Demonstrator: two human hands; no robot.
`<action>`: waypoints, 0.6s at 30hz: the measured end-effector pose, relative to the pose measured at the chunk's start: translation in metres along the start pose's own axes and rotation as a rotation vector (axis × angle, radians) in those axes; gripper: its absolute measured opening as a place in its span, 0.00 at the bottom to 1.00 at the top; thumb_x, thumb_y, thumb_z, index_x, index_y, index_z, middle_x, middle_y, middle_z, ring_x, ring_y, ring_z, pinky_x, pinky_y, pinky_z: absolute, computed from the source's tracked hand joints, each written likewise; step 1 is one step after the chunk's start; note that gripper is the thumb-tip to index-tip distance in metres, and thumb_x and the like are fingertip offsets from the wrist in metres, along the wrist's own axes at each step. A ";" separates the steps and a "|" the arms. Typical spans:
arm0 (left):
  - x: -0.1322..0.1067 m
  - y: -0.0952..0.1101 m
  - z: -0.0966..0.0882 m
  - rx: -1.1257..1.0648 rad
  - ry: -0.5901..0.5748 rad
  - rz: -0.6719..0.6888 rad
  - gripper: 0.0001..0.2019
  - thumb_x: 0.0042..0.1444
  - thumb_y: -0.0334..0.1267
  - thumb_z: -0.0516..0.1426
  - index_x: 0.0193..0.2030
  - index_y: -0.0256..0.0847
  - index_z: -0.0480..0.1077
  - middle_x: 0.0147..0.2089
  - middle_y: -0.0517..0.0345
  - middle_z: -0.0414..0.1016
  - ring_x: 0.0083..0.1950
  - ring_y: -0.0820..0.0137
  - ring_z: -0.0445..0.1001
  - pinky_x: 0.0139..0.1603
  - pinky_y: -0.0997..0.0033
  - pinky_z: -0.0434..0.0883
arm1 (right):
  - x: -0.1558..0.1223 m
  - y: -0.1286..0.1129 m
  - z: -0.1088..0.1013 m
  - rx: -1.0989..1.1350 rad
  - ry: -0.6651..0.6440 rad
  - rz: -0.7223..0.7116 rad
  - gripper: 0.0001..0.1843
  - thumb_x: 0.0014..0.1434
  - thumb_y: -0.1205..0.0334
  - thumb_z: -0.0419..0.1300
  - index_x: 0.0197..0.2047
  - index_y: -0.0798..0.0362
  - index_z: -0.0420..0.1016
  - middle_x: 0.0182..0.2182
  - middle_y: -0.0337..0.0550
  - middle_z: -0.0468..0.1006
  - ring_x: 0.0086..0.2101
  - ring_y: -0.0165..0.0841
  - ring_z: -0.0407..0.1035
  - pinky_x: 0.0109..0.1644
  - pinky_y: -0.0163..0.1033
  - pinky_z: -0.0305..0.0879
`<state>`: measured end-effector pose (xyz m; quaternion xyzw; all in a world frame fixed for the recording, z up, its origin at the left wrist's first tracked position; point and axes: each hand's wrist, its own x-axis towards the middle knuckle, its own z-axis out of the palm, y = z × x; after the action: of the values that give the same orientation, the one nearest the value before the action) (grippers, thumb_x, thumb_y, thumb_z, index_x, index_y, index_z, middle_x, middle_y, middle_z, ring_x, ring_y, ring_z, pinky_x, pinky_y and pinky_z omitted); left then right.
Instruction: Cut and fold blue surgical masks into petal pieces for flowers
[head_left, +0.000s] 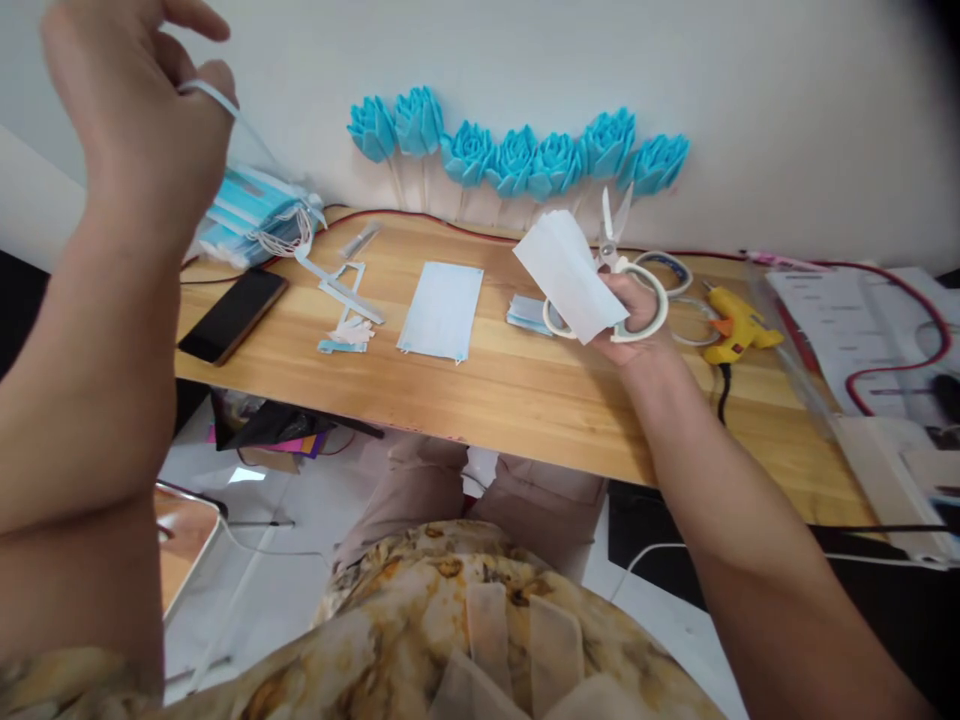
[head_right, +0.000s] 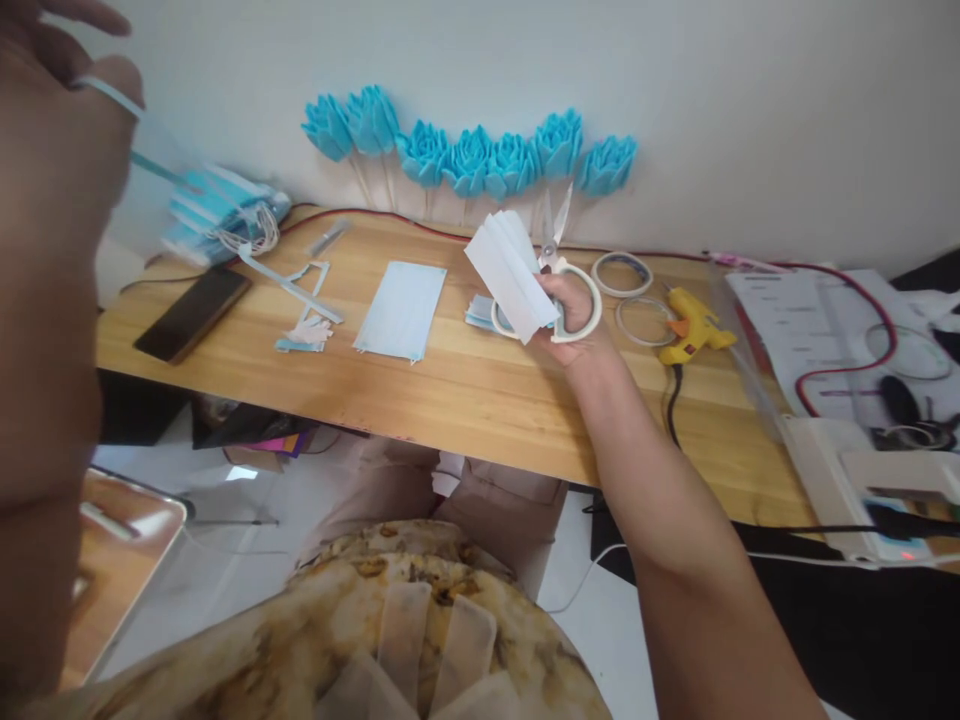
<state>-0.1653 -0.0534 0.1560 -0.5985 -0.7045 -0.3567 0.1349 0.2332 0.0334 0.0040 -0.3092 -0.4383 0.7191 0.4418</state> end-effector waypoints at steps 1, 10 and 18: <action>-0.007 0.000 -0.004 0.065 -0.015 0.021 0.21 0.67 0.43 0.50 0.64 0.51 0.71 0.50 0.58 0.78 0.55 0.58 0.77 0.60 0.45 0.72 | -0.001 0.000 0.002 0.026 0.015 -0.011 0.10 0.43 0.61 0.69 0.31 0.51 0.77 0.22 0.35 0.77 0.22 0.28 0.69 0.29 0.37 0.67; -0.086 -0.046 0.051 0.050 -0.846 0.269 0.36 0.58 0.55 0.61 0.71 0.44 0.65 0.71 0.48 0.69 0.70 0.49 0.68 0.71 0.47 0.64 | -0.004 -0.004 0.013 0.020 0.064 0.022 0.17 0.38 0.61 0.70 0.35 0.54 0.79 0.25 0.39 0.79 0.24 0.32 0.72 0.28 0.38 0.68; -0.099 -0.067 0.097 -0.014 -0.671 0.224 0.32 0.65 0.57 0.51 0.67 0.36 0.68 0.71 0.40 0.67 0.74 0.50 0.62 0.74 0.46 0.60 | -0.008 -0.011 0.022 0.018 0.021 -0.014 0.14 0.36 0.61 0.73 0.30 0.50 0.80 0.25 0.37 0.80 0.24 0.30 0.72 0.27 0.36 0.68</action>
<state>-0.1807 -0.0652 0.0033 -0.7568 -0.6372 -0.1279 -0.0697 0.2225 0.0212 0.0234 -0.3097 -0.4294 0.7167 0.4540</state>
